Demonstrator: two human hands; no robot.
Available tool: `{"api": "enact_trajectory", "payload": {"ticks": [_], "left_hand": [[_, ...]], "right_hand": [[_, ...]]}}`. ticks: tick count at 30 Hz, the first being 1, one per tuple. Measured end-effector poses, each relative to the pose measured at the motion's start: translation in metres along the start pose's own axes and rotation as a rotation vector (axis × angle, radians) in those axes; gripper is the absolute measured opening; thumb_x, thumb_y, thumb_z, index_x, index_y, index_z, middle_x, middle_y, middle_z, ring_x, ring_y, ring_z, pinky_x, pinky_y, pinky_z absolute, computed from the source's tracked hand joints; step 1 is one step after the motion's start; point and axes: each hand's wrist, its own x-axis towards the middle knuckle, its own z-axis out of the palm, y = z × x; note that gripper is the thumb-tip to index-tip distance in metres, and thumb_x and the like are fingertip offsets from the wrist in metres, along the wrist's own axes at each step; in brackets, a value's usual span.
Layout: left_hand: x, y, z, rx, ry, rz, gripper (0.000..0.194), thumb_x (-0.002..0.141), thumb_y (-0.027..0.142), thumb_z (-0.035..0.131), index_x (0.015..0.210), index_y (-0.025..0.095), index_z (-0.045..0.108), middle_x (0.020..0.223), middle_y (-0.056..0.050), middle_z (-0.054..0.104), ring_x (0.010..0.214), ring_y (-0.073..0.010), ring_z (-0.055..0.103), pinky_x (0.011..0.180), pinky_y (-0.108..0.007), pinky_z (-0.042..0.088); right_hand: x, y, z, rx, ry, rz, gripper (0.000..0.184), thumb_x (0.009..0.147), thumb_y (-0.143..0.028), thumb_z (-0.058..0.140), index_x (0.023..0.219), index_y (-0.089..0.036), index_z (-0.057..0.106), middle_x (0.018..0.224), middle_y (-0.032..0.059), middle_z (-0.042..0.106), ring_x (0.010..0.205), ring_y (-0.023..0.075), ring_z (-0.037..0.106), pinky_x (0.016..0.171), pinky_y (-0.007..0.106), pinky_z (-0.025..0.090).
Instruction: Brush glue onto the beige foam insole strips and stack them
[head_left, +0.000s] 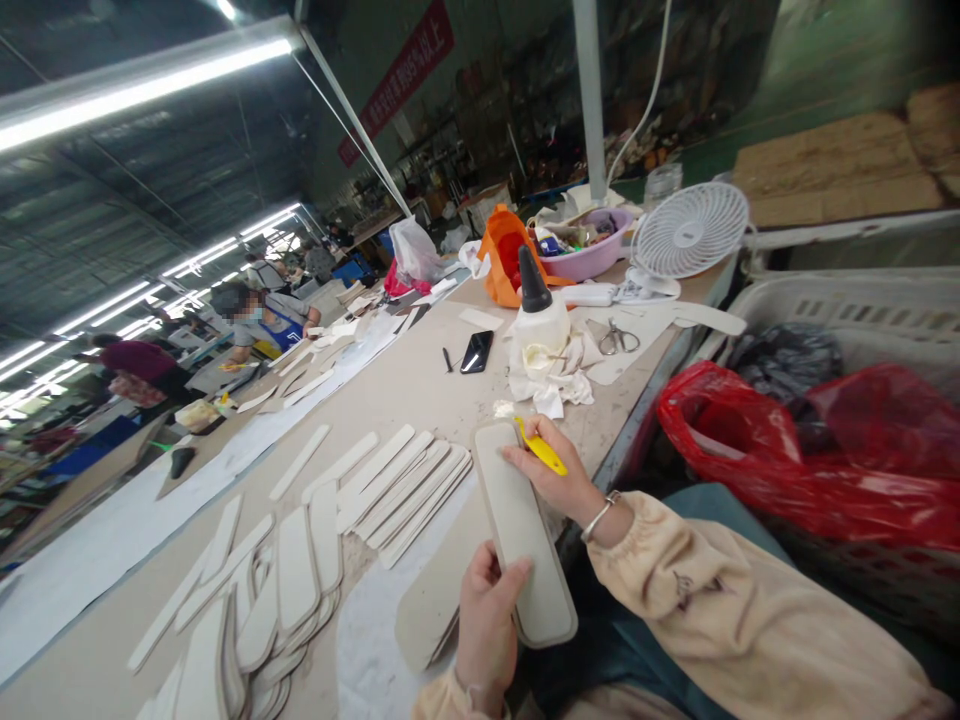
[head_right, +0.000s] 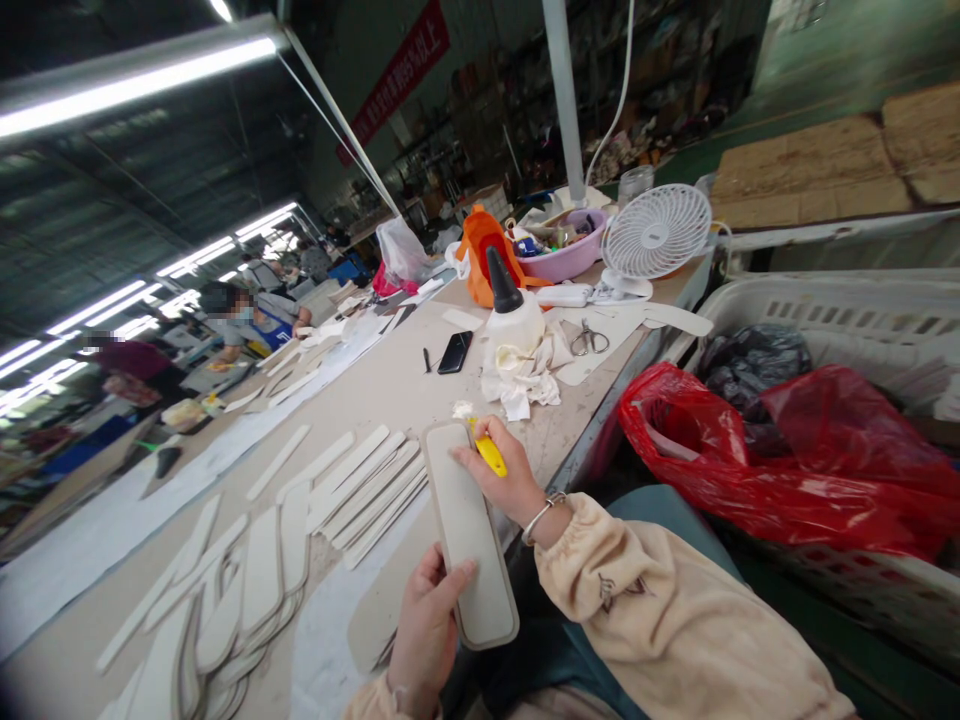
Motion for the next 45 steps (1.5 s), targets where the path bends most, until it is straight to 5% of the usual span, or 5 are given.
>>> {"api": "enact_trajectory", "payload": {"ticks": [24, 45], "left_hand": [[-0.0005, 0.0019, 0.0035, -0.064, -0.086, -0.039, 0.028, 0.078, 0.024, 0.070, 0.104, 0.016, 0.067, 0.103, -0.009, 0.072, 0.102, -0.0232, 0.064, 0.094, -0.036, 0.047], [-0.0001, -0.0012, 0.0029, -0.033, -0.067, -0.036, 0.033, 0.078, 0.027, 0.070, 0.109, 0.015, 0.067, 0.105, -0.010, 0.072, 0.098, -0.0237, 0.065, 0.094, -0.038, 0.047]], "right_hand": [[0.0070, 0.0018, -0.0048, 0.238, -0.045, 0.076, 0.039, 0.074, -0.035, 0.072, 0.085, -0.026, 0.037, 0.072, -0.0063, 0.046, 0.062, 0.0120, 0.042, 0.056, 0.025, 0.035], [0.0078, 0.0013, -0.0033, 0.112, -0.013, 0.050, 0.038, 0.072, -0.036, 0.073, 0.081, -0.025, 0.037, 0.071, -0.0071, 0.046, 0.061, 0.0118, 0.041, 0.058, 0.026, 0.036]]}}
